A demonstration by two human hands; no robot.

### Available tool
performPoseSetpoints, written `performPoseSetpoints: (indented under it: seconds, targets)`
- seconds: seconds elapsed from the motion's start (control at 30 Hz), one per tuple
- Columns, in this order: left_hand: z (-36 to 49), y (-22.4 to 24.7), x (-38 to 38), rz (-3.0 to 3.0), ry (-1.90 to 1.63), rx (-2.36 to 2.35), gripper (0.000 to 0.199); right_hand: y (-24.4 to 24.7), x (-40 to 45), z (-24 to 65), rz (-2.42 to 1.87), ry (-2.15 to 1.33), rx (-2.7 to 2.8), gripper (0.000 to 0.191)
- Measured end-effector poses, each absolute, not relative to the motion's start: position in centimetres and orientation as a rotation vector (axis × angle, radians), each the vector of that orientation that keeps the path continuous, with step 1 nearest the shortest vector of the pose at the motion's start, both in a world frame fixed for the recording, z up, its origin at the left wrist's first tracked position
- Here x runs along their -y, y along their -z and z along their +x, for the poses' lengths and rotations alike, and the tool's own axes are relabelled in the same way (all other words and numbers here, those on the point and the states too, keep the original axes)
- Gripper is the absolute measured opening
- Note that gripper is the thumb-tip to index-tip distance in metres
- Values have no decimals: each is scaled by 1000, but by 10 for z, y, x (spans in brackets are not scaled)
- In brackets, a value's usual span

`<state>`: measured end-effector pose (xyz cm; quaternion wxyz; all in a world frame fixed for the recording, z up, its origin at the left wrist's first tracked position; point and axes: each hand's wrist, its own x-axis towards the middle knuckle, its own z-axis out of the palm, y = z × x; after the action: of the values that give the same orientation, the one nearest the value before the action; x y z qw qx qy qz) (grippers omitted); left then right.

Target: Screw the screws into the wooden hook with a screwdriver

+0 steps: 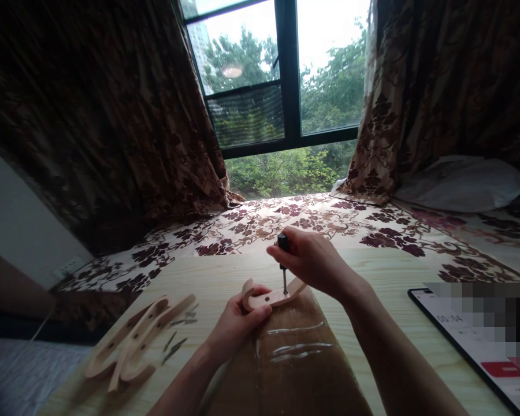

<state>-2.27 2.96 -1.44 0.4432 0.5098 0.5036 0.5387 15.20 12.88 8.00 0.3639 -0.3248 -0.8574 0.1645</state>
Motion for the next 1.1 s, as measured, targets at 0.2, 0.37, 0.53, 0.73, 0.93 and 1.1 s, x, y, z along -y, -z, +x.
performPoseSetpoints:
  seconds: [0.2, 0.37, 0.53, 0.73, 0.93, 1.1]
  targets:
    - [-21, 17, -31, 1229, -1340, -1220, 42, -79, -130, 156, -628, -753, 2210, 21]
    - [-22, 16, -31, 1218, -1332, -1211, 44, -77, -132, 154, -747, -571, 2216, 28]
    - [-22, 16, -30, 1214, -1333, -1211, 42, -82, -130, 160, -644, -749, 2182, 18]
    - [-21, 15, -30, 1215, -1330, -1224, 43, -81, -130, 157, -759, -559, 2187, 27]
    - [-22, 15, -30, 1242, -1327, -1303, 47, -79, -129, 150, -819, -488, 2188, 32]
    - [-33, -10, -15, 1375, -1363, -1452, 71, -75, -129, 150, -824, -491, 2217, 34]
